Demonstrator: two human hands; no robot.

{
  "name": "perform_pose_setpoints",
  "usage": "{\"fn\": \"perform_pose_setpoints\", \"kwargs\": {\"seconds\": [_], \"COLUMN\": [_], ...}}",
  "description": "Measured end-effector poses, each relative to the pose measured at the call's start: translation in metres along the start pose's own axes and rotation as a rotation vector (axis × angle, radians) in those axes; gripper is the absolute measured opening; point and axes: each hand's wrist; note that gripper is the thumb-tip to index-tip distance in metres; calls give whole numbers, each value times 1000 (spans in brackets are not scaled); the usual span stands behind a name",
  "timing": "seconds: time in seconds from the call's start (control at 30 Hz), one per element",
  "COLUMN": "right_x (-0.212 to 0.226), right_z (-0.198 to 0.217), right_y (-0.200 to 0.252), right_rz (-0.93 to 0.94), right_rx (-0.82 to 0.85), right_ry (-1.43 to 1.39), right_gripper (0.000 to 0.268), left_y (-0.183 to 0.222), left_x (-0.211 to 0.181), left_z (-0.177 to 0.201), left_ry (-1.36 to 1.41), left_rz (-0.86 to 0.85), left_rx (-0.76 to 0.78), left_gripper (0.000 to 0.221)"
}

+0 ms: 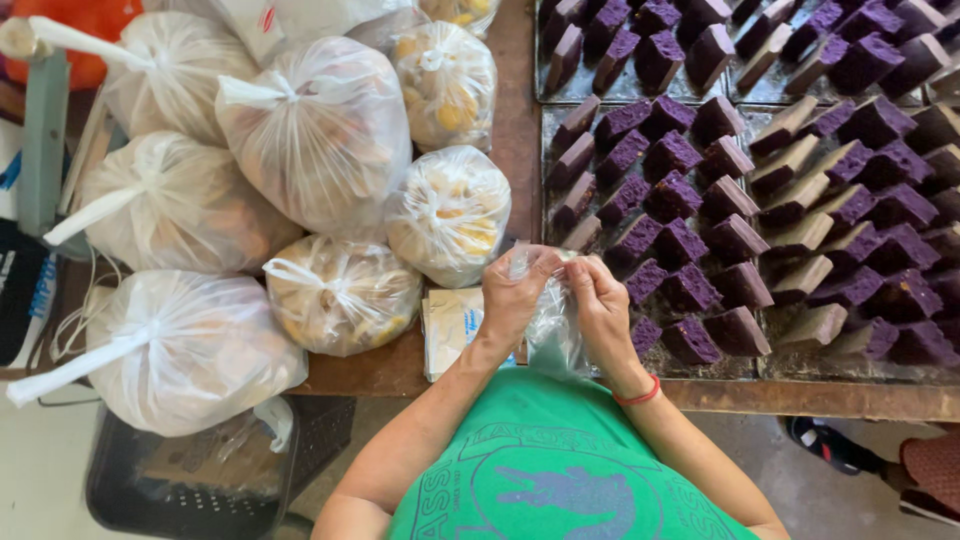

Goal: The person picks up individual rectangular purple food items from a table and places them one by one into small plastic bags by hand.

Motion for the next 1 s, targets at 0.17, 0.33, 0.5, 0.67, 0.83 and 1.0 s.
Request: {"fn": "perform_pose_setpoints", "kwargs": {"seconds": [0.17,0.33,0.5,0.67,0.83,1.0], "right_x": [-4,4,43,65,81,77], "right_z": [-3,2,44,61,59,45], "right_y": [-7,-7,-24,-21,-17,-16], "right_rz": [122,-92,-94,-126,-86,87], "right_rx": [-1,6,306,-12,-17,18], "right_ry": [220,-36,-772,-176,30,379], "right_gripper": [23,24,30,19,14,14], "left_y": [-5,0,4,-31,-38,-31], "left_x": [-10,-17,-3,-3,-55,-78], "left_z": [3,3,18,75,58,1], "left_ry": [-65,-109,-33,-64,-361,-257], "left_rz": [-72,-131,-119,-125,-50,-346], "left_rx": [-46,-25,113,-34,42,486], "left_gripper": [13,12,15,20,28,46]}}
Point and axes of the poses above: each hand's wrist, its own y-axis away from the middle knuckle, its own z-axis out of the back of the hand, x = y × z, and after that the axes turned 13 degrees about -z, right-handed
